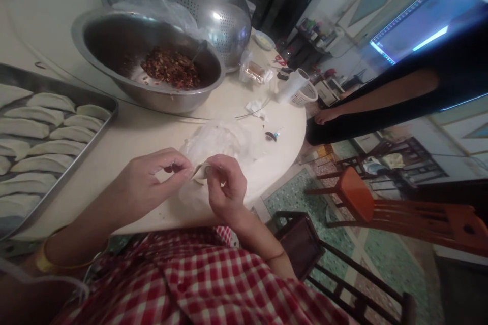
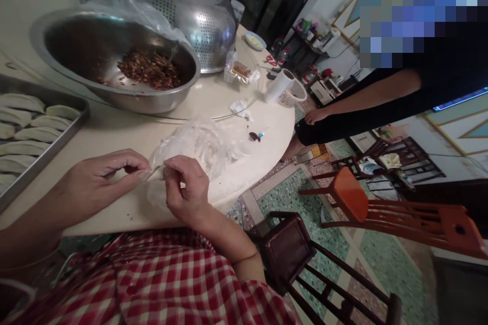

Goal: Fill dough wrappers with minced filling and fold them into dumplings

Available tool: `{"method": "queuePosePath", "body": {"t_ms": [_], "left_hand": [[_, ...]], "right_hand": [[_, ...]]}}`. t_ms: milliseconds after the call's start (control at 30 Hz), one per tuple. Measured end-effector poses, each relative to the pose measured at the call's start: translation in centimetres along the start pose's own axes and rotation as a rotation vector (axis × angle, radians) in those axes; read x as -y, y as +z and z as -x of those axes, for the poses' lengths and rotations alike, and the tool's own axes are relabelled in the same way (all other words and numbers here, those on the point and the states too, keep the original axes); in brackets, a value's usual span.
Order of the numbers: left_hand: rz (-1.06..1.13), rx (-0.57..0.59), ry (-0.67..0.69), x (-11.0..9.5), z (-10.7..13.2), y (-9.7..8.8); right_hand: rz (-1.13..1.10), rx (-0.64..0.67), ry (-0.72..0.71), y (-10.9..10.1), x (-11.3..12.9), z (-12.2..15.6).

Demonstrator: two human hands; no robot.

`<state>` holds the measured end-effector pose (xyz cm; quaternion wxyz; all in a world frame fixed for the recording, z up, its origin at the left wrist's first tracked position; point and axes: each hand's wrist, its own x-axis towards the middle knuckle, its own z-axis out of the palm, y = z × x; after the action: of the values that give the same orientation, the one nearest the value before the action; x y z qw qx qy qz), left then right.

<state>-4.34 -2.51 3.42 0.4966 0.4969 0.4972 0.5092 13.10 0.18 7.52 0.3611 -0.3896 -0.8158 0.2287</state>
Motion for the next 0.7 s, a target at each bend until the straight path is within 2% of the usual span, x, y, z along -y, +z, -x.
{"method": "queuePosePath", "body": {"t_ms": [167, 467, 567, 700], "left_hand": [[0.011, 0.015, 0.061, -0.16, -0.04, -0.06], [-0.009, 0.001, -0.060, -0.10, -0.01, -0.09], [-0.019, 0.003, -0.099, -0.19, -0.03, -0.18], [-0.023, -0.021, -0.072, -0.60, -0.12, -0.33]], "right_hand": [[0.011, 0.071, 0.045, 0.06, 0.37, 0.11], [-0.087, 0.133, 0.111, 0.01, 0.55, 0.07], [-0.062, 0.130, 0.082, 0.04, 0.53, 0.07], [-0.038, 0.121, 0.023, 0.00, 0.80, -0.07]]}}
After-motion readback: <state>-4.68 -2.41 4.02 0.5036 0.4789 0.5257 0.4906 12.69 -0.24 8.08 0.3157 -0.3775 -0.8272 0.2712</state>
